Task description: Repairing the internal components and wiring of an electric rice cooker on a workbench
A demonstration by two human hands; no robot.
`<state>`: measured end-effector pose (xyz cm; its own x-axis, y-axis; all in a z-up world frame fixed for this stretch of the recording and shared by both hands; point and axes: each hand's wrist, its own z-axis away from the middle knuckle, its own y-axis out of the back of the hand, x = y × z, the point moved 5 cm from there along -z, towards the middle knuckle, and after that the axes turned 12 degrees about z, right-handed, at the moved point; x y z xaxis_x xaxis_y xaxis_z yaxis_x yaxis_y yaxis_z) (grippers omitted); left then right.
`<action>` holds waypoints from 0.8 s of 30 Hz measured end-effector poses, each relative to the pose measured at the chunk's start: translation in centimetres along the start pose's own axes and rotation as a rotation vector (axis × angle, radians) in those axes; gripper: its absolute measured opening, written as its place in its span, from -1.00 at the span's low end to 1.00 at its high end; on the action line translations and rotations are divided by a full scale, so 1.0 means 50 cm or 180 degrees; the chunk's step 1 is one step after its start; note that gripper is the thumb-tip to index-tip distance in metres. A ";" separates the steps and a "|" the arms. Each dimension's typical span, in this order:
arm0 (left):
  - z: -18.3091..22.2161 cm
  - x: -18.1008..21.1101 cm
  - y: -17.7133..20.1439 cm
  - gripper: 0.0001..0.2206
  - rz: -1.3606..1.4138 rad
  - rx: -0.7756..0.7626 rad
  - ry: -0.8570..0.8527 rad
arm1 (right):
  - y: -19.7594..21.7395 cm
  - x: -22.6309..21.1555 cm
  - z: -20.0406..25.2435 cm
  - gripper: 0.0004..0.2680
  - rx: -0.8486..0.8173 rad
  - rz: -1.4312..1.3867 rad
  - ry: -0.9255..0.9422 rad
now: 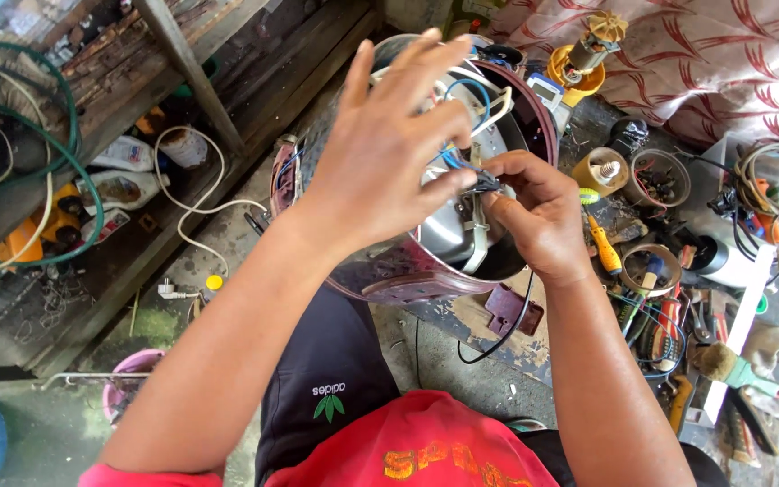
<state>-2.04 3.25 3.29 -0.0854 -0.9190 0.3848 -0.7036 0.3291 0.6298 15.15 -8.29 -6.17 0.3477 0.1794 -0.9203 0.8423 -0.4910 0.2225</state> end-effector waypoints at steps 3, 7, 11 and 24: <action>-0.021 -0.008 -0.025 -0.71 -0.0373 -0.0583 -0.0109 | 0.001 -0.006 -0.003 -0.84 -0.0020 0.0058 0.0093; -0.048 -0.009 -0.048 -0.82 -0.0527 -0.0696 -0.0254 | 0.006 0.006 -0.007 -0.84 0.0010 -0.0061 0.0049; -0.061 -0.024 -0.075 -0.87 -0.0648 -0.0799 -0.0244 | 0.009 0.009 -0.008 -0.83 0.0071 -0.0068 -0.0054; -0.081 -0.040 -0.097 -0.90 -0.0642 -0.1313 0.0213 | 0.015 0.013 -0.014 -0.81 0.0022 -0.0168 -0.0079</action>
<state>4.40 4.35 2.21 0.0795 -0.9620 0.2612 -0.3608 0.2165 0.9072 16.28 -7.93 -6.39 0.2925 0.1841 -0.9384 0.8562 -0.4874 0.1713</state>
